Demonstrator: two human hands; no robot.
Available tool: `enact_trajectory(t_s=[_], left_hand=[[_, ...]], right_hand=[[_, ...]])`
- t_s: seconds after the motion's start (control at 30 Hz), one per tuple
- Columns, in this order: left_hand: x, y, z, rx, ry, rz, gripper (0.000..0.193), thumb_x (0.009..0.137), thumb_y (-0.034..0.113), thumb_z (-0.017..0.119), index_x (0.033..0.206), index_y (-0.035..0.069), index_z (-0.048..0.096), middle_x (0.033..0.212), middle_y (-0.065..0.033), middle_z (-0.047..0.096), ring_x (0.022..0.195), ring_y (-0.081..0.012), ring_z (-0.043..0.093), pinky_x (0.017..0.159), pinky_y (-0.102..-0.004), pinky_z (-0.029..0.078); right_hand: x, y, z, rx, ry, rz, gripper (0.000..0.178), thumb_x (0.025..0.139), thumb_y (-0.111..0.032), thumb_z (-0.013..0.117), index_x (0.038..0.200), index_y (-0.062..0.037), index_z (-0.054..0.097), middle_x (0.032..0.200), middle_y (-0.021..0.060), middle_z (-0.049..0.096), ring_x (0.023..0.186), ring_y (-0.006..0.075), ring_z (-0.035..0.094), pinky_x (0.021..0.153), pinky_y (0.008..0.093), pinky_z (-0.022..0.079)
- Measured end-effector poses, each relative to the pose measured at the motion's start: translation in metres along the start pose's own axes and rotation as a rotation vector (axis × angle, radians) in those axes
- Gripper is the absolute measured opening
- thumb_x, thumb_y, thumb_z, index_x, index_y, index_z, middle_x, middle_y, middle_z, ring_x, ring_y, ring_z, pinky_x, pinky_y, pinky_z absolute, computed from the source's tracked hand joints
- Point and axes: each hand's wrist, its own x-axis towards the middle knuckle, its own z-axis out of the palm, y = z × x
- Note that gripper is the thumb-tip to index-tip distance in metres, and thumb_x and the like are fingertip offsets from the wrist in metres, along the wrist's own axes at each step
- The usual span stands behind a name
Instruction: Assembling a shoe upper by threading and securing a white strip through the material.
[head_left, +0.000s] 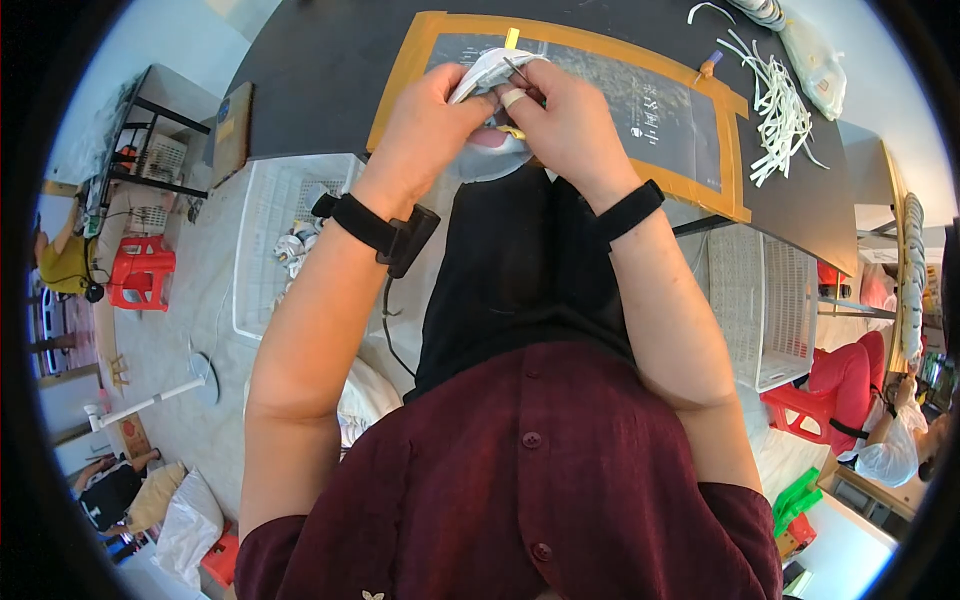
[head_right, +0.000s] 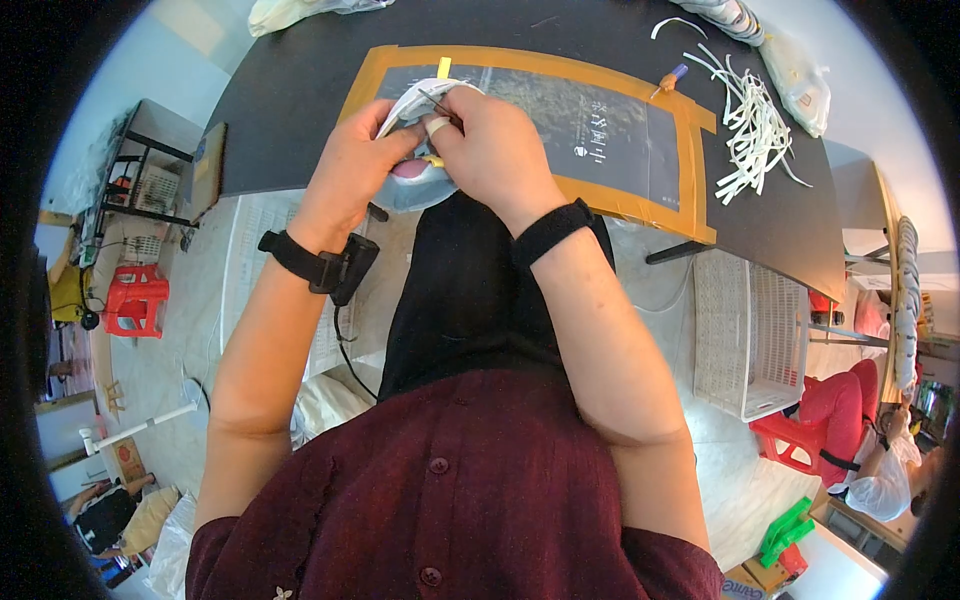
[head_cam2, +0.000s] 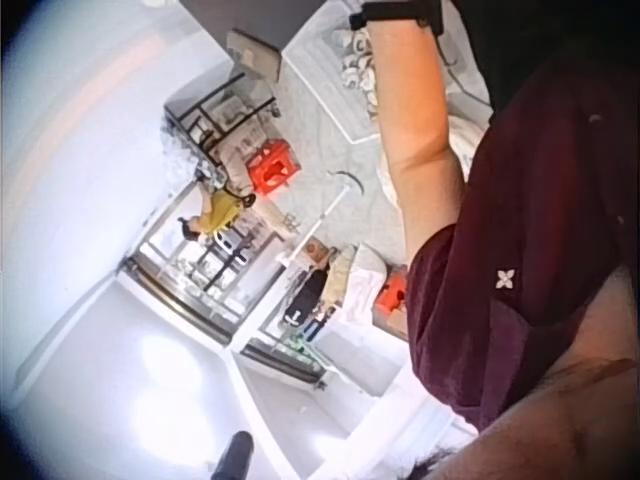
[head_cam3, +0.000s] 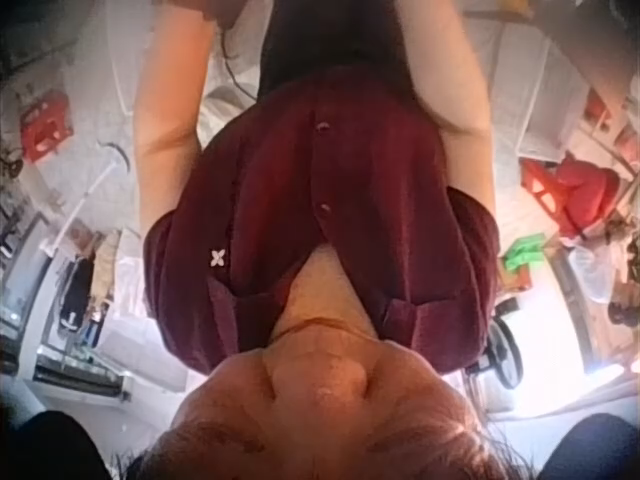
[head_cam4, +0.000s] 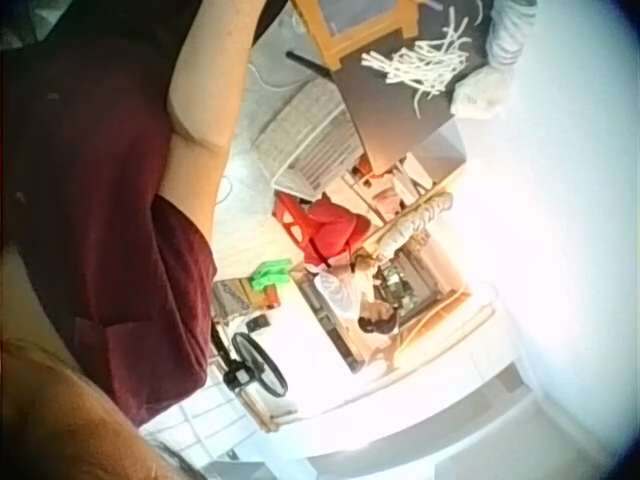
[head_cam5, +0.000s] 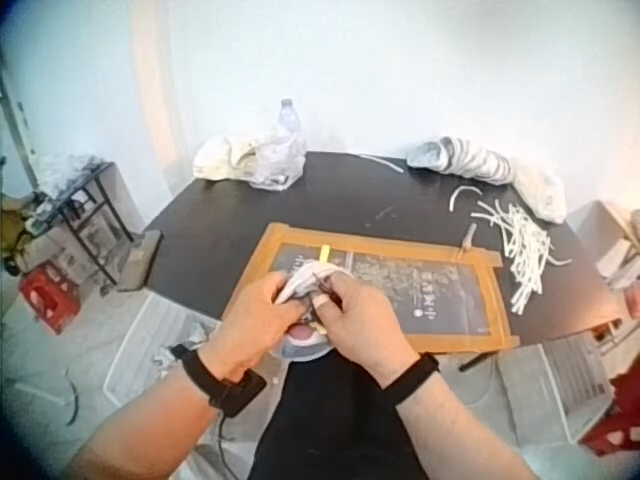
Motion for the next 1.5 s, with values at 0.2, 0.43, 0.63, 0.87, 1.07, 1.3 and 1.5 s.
enact_trajectory(t_s=[0.2, 0.43, 0.63, 0.87, 1.07, 1.3, 1.5], left_hand=[[0.005, 0.002, -0.004, 0.536, 0.104, 0.159, 0.026, 0.083, 0.020, 0.069, 0.102, 0.001, 0.066, 0.083, -0.0107, 0.067, 0.077, -0.0207, 0.065, 0.069, -0.0336, 0.049], [0.003, -0.002, 0.000, 0.882, 0.259, 0.266, 0.028, 0.080, 0.028, 0.067, 0.091, 0.003, 0.064, 0.079, -0.0200, 0.065, 0.078, -0.0395, 0.063, 0.067, -0.0440, 0.048], [0.006, -0.013, -0.017, 0.571, 0.115, 0.246, 0.024, 0.085, 0.023, 0.069, 0.097, 0.002, 0.065, 0.079, -0.0117, 0.065, 0.070, -0.0228, 0.062, 0.066, -0.0353, 0.047], [0.004, 0.004, -0.016, 0.423, 0.020, 0.044, 0.023, 0.086, 0.018, 0.068, 0.100, -0.001, 0.067, 0.083, -0.0047, 0.064, 0.072, -0.0103, 0.056, 0.065, -0.0280, 0.045], [0.007, -0.005, -0.017, 0.506, 0.051, 0.066, 0.023, 0.086, 0.016, 0.068, 0.101, -0.002, 0.067, 0.083, -0.0058, 0.064, 0.074, -0.0115, 0.059, 0.066, -0.0293, 0.047], [0.005, -0.004, -0.013, 0.774, 0.114, 0.177, 0.028, 0.085, 0.025, 0.068, 0.099, 0.001, 0.066, 0.086, -0.0155, 0.067, 0.076, -0.0277, 0.065, 0.069, -0.0363, 0.049], [0.004, -0.012, -0.013, 0.752, 0.150, 0.206, 0.029, 0.085, 0.027, 0.068, 0.099, 0.002, 0.066, 0.086, -0.0140, 0.067, 0.077, -0.0271, 0.065, 0.070, -0.0362, 0.048]], right_hand=[[-0.005, 0.006, 0.009, 0.045, 0.084, 0.062, 0.016, 0.087, -0.018, 0.063, 0.087, -0.0019, 0.063, 0.076, 0.0144, 0.067, 0.072, 0.0316, 0.065, 0.067, 0.0395, 0.050], [-0.004, 0.005, 0.020, 0.048, 0.135, 0.104, 0.016, 0.088, -0.018, 0.063, 0.087, -0.0015, 0.063, 0.076, 0.0146, 0.067, 0.070, 0.0286, 0.064, 0.067, 0.0381, 0.050], [0.001, 0.006, 0.018, 0.229, 0.057, 0.190, 0.015, 0.089, -0.016, 0.063, 0.089, -0.0005, 0.064, 0.077, 0.0112, 0.067, 0.070, 0.0199, 0.062, 0.066, 0.0344, 0.049], [-0.002, 0.011, 0.017, 0.286, 0.041, 0.206, 0.013, 0.088, -0.013, 0.063, 0.088, -0.0005, 0.062, 0.075, 0.0093, 0.065, 0.070, 0.0159, 0.059, 0.066, 0.0320, 0.048], [-0.006, 0.012, 0.018, 0.166, 0.067, 0.092, 0.013, 0.088, -0.014, 0.064, 0.090, -0.0013, 0.062, 0.075, 0.0098, 0.064, 0.068, 0.0169, 0.058, 0.066, 0.0323, 0.048], [-0.003, 0.015, 0.018, 0.170, 0.034, 0.125, 0.015, 0.088, -0.017, 0.063, 0.090, -0.0017, 0.063, 0.076, 0.0114, 0.066, 0.070, 0.0212, 0.062, 0.067, 0.0346, 0.049], [-0.004, 0.015, 0.021, 0.133, 0.062, 0.075, 0.016, 0.087, -0.017, 0.064, 0.091, -0.0017, 0.063, 0.079, 0.0134, 0.067, 0.073, 0.0248, 0.063, 0.070, 0.0354, 0.050]])
